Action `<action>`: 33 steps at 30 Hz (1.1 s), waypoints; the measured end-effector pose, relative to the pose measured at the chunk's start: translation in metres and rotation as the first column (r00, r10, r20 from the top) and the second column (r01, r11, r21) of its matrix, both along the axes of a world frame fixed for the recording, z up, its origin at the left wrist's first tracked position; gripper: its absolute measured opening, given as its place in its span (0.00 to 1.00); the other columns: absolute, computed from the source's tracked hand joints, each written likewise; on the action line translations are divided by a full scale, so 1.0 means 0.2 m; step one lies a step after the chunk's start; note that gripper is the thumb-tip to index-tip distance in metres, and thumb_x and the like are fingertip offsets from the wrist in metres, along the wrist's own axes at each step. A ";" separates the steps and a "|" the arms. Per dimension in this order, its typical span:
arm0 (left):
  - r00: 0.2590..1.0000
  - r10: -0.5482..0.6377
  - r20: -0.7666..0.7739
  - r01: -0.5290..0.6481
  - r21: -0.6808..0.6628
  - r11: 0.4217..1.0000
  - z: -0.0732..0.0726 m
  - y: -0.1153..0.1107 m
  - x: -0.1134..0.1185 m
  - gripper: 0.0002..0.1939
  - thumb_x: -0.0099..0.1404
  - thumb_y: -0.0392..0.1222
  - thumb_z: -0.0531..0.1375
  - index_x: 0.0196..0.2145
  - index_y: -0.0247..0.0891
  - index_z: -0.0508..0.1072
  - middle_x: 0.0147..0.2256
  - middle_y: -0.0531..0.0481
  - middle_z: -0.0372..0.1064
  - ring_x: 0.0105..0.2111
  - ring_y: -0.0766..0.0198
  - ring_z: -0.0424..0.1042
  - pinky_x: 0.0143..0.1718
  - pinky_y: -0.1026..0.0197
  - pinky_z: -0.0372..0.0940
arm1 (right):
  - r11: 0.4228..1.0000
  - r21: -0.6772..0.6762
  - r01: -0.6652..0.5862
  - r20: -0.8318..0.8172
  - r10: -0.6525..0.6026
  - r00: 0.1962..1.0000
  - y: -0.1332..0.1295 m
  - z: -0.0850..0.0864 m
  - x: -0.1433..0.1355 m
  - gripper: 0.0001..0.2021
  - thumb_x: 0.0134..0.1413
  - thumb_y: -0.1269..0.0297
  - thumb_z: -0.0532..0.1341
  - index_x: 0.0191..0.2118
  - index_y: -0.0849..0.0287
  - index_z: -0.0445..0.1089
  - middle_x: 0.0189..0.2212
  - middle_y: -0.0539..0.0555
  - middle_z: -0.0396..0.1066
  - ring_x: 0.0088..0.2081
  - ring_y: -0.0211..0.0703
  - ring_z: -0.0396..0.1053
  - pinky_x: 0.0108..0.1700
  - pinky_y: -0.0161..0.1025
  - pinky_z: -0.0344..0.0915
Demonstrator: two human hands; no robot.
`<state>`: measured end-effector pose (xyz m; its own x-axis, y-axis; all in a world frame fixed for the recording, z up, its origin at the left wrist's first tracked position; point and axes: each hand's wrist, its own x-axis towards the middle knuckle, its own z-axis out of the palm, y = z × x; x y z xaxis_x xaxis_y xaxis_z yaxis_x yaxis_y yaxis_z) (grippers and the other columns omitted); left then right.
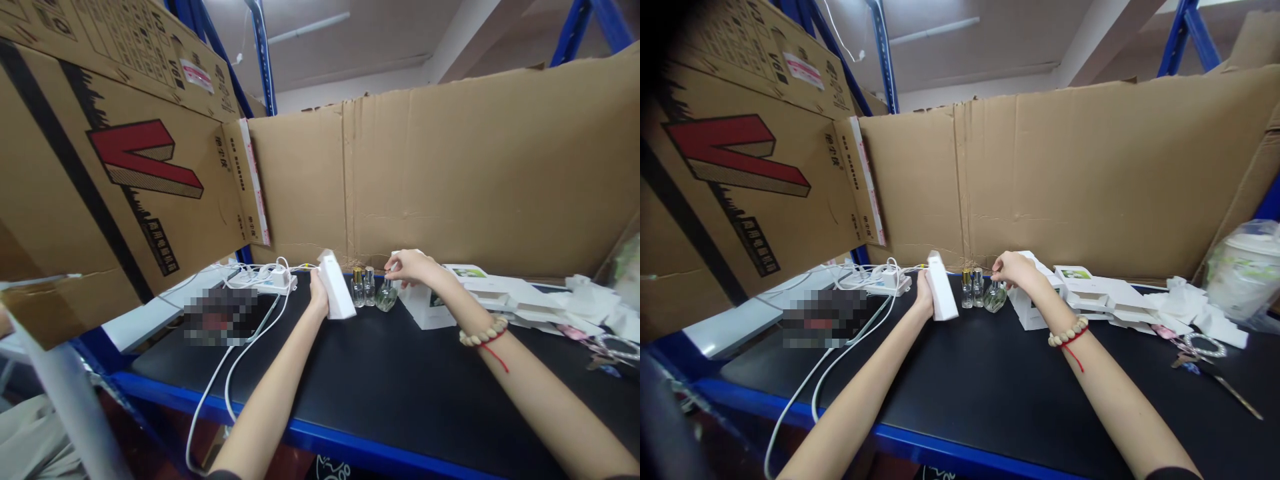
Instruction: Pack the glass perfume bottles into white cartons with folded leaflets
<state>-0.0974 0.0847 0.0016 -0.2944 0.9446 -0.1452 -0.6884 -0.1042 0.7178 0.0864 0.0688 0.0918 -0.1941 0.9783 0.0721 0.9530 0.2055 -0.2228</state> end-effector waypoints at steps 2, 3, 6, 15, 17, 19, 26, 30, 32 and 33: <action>0.992 0.071 -0.101 -0.072 -0.010 0.997 -0.02 0.00 0.03 0.16 0.61 0.41 0.52 0.17 0.38 0.64 0.12 0.56 0.59 0.14 0.67 0.60 0.19 0.67 0.53 | 1.000 0.004 -0.015 0.000 0.015 1.000 0.00 -0.01 0.00 0.09 0.48 0.67 0.60 0.37 0.55 0.73 0.27 0.47 0.76 0.22 0.31 0.71 0.25 0.27 0.61; 0.983 0.101 -0.151 -0.104 -0.015 0.994 -0.03 0.00 0.04 0.15 0.60 0.42 0.53 0.17 0.38 0.65 0.13 0.55 0.60 0.16 0.65 0.61 0.20 0.66 0.54 | 1.000 0.012 -0.020 0.005 0.020 1.000 0.01 -0.01 0.00 0.09 0.48 0.68 0.60 0.37 0.55 0.73 0.28 0.47 0.77 0.22 0.31 0.71 0.26 0.27 0.61; 0.955 0.147 -0.258 -0.158 -0.025 0.987 -0.05 -0.01 0.05 0.14 0.59 0.43 0.56 0.18 0.39 0.67 0.15 0.53 0.63 0.21 0.60 0.67 0.25 0.64 0.58 | 0.999 0.035 -0.040 0.036 0.039 0.999 0.02 -0.01 -0.01 0.09 0.46 0.72 0.60 0.34 0.55 0.74 0.28 0.47 0.77 0.21 0.31 0.71 0.28 0.29 0.62; 0.884 0.253 -0.393 -0.332 -0.146 0.932 0.01 -0.02 0.00 0.21 0.65 0.51 0.46 0.25 0.37 0.70 0.26 0.43 0.71 0.40 0.53 0.71 0.38 0.61 0.64 | 0.991 0.057 -0.120 0.080 0.115 0.990 0.02 -0.01 0.02 0.15 0.44 0.78 0.57 0.37 0.55 0.73 0.33 0.46 0.76 0.18 0.28 0.68 0.28 0.29 0.63; 0.875 0.258 -0.410 -0.351 -0.170 0.921 0.04 -0.03 -0.01 0.24 0.66 0.53 0.42 0.32 0.35 0.71 0.33 0.40 0.73 0.46 0.54 0.70 0.42 0.62 0.64 | 0.989 0.069 -0.128 0.079 0.122 0.989 0.02 -0.01 0.03 0.16 0.44 0.79 0.57 0.37 0.54 0.74 0.34 0.46 0.76 0.17 0.27 0.67 0.29 0.29 0.63; 0.860 0.256 -0.441 -0.365 -0.182 0.913 0.06 -0.04 -0.01 0.28 0.66 0.55 0.39 0.38 0.33 0.71 0.41 0.38 0.72 0.51 0.54 0.66 0.47 0.63 0.63 | 0.987 0.089 -0.132 0.072 0.126 0.989 0.01 -0.01 0.03 0.16 0.45 0.78 0.56 0.38 0.53 0.73 0.35 0.45 0.76 0.17 0.27 0.66 0.30 0.30 0.63; 0.812 0.211 -0.544 -0.352 -0.168 0.921 0.09 -0.09 0.04 0.33 0.67 0.56 0.36 0.47 0.30 0.69 0.47 0.37 0.69 0.52 0.54 0.65 0.52 0.60 0.60 | 0.980 0.154 -0.124 0.047 0.118 0.992 0.00 0.01 0.03 0.16 0.45 0.72 0.57 0.41 0.50 0.73 0.37 0.45 0.75 0.22 0.31 0.70 0.31 0.33 0.62; 0.794 0.184 -0.579 -0.355 -0.196 0.914 0.08 -0.07 0.04 0.33 0.67 0.56 0.35 0.48 0.31 0.69 0.49 0.37 0.68 0.53 0.54 0.64 0.52 0.59 0.60 | 0.984 0.144 -0.108 0.039 0.103 0.994 -0.01 0.03 0.04 0.14 0.45 0.68 0.58 0.39 0.49 0.73 0.39 0.44 0.75 0.16 0.27 0.65 0.30 0.34 0.61; 0.777 0.182 -0.602 -0.363 -0.192 0.912 0.07 -0.06 0.03 0.33 0.66 0.56 0.35 0.48 0.32 0.69 0.50 0.38 0.67 0.54 0.54 0.63 0.54 0.57 0.58 | 0.986 0.137 -0.097 0.039 0.092 0.995 -0.01 0.04 0.04 0.13 0.46 0.67 0.58 0.39 0.49 0.74 0.39 0.44 0.75 0.16 0.27 0.65 0.30 0.34 0.61; 0.765 0.189 -0.616 -0.370 -0.181 0.911 0.07 -0.05 0.03 0.32 0.66 0.56 0.35 0.48 0.33 0.68 0.51 0.38 0.66 0.55 0.54 0.61 0.55 0.57 0.57 | 0.986 0.134 -0.095 0.037 0.091 0.995 -0.02 0.05 0.05 0.13 0.46 0.67 0.58 0.38 0.49 0.73 0.39 0.44 0.75 0.16 0.28 0.66 0.30 0.34 0.61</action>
